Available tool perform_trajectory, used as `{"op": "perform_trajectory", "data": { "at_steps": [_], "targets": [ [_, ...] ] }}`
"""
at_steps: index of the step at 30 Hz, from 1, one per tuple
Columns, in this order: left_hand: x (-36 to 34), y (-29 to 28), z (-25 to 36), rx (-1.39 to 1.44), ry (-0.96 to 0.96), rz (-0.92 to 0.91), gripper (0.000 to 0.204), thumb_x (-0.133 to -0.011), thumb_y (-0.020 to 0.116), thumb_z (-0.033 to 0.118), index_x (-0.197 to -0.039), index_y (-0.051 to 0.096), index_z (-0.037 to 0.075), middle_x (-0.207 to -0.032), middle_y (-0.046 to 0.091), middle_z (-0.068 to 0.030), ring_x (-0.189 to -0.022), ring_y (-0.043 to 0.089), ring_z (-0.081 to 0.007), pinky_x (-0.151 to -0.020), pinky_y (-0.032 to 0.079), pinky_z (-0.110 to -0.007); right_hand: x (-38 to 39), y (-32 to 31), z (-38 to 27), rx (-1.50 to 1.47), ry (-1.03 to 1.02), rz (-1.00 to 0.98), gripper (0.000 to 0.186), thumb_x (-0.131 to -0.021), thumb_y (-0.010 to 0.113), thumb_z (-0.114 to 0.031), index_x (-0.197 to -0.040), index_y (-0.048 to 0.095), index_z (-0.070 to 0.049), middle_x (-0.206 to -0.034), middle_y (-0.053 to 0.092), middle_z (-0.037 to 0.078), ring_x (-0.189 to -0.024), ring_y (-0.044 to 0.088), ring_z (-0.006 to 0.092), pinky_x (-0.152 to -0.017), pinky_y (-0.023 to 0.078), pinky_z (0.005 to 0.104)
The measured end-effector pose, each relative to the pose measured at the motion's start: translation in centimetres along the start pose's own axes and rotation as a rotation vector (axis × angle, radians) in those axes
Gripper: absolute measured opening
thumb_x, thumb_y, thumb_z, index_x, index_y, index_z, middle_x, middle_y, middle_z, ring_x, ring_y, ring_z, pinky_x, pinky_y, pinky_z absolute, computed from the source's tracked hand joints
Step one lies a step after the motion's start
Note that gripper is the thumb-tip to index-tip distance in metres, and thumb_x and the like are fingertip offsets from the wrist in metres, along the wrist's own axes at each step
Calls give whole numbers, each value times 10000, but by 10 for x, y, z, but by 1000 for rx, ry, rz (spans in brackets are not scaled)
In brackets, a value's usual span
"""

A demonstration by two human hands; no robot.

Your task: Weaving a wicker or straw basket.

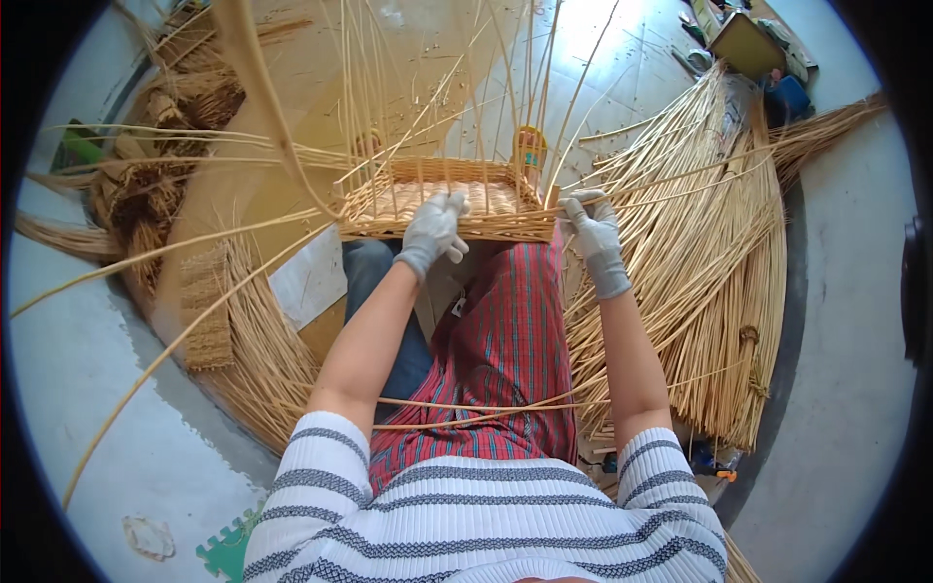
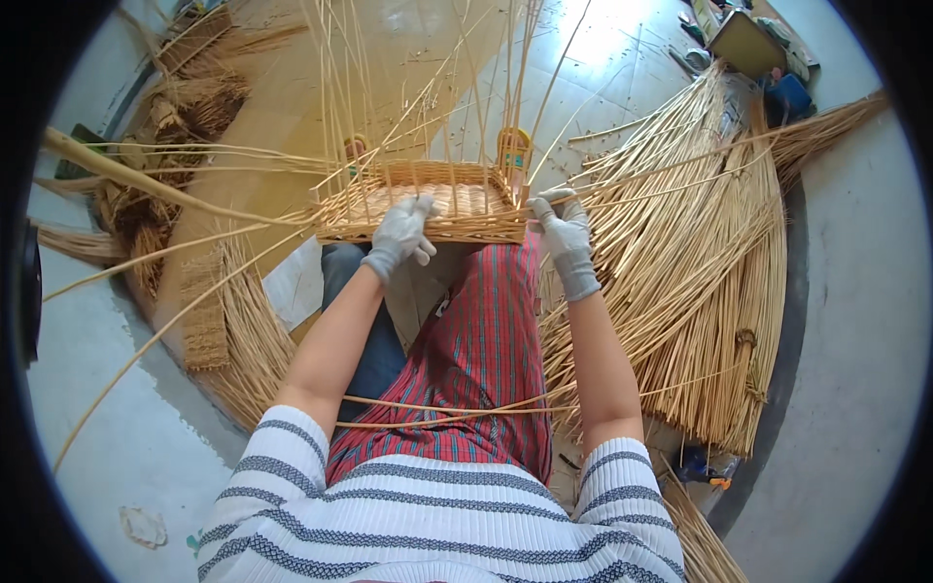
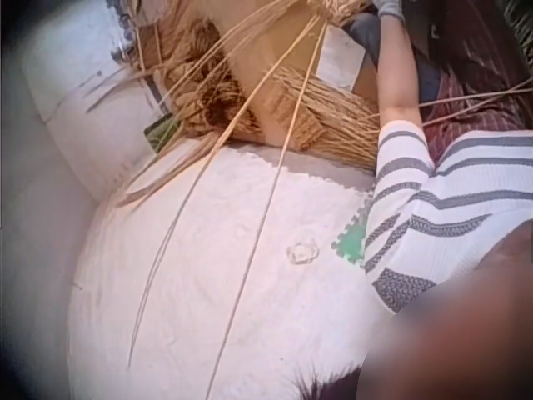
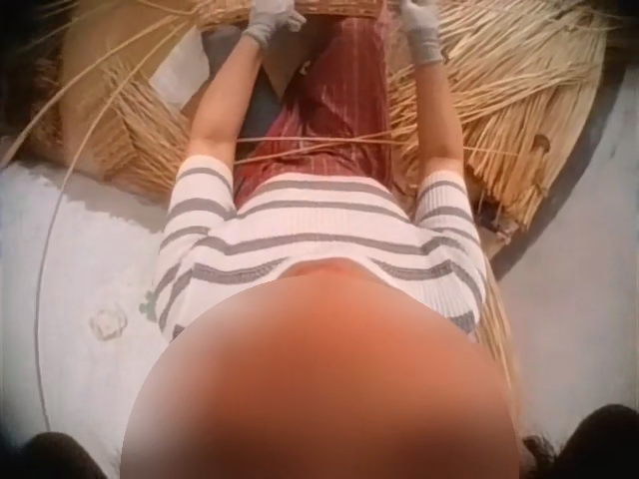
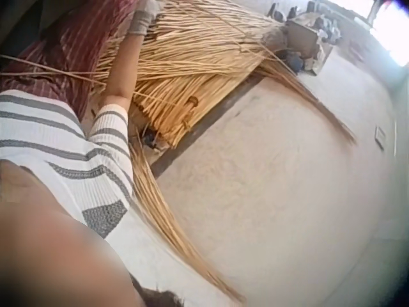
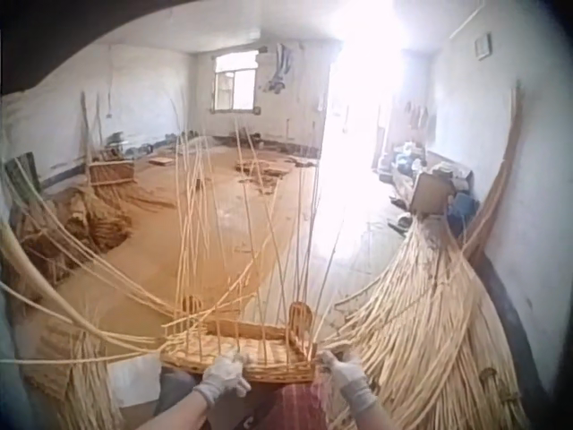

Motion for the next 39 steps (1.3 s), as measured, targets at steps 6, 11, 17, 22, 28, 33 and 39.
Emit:
{"op": "perform_trajectory", "data": {
  "at_steps": [6, 11, 17, 22, 28, 33, 39],
  "targets": [
    [2, -4, -25, 313, 110, -174, 322, -1013, 625, 305, -1142, 538, 23, -1036, 645, -116, -604, 702, -219, -437, 570, -305, -17, 42, -32, 414, -119, -35, 137, -937, 668, -50, -1057, 613, -84, -917, 708, 53, -846, 686, 125, -723, 578, 276],
    [15, 20, -5, 163, 87, 96, 341, -1012, 620, 321, -1066, 590, -14, -786, 627, -92, -501, 660, -174, -383, 521, -292, -80, 172, -73, 1052, -830, -254, 581, -937, 620, -61, -1484, 475, -191, -1424, 563, 197, -1273, 596, 279, -1009, 525, 393],
    [10, 2, -6, 203, 31, 73, 296, -964, 689, 254, -992, 597, -25, -800, 635, -95, -525, 660, -170, -403, 540, -293, -58, 117, -21, 253, -554, 2, 413, -978, 540, -82, -1382, 451, -74, -1171, 603, 195, -904, 669, 263, -720, 549, 371],
    [1, 3, 2, 251, 42, 30, 405, -868, 811, 246, -979, 571, -61, -800, 658, -146, -583, 673, -194, -457, 567, -313, 37, 41, -3, 24, -174, 219, 141, -1098, 422, -246, -1170, 447, -127, -728, 706, 51, -474, 550, 104, -435, 429, 227],
    [3, 13, 18, 48, -39, 193, 482, -882, 783, 369, -1024, 598, -53, -772, 669, -134, -525, 673, -216, -401, 519, -349, 67, 85, -45, 256, -389, -126, 170, -1075, 482, -203, -1146, 540, -59, -833, 698, 80, -630, 618, 115, -504, 477, 245],
    [-11, 28, 12, -140, 809, 693, 310, -1000, 612, 254, -1183, 561, 9, -879, 692, -145, -523, 676, -255, -497, 557, -368, 1, -39, -10, -32, -223, 266, 270, -910, 729, -48, -1109, 551, -88, -988, 710, 66, -838, 703, 159, -571, 551, 239],
    [-13, 98, 37, -18, -21, -251, 299, -1014, 539, 275, -1181, 586, 31, -699, 678, -114, -508, 672, -201, -509, 545, -326, -23, -41, -28, 529, -234, 149, 225, -871, 725, -34, -1034, 571, -37, -933, 682, 79, -834, 688, 197, -700, 562, 315]
  ]
}}
Point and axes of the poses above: each hand's wrist, its own x-axis away from the middle knuckle, its own y-axis out of the palm, z = x × y, the point moved 2 cm from there along -x, towards the middle knuckle
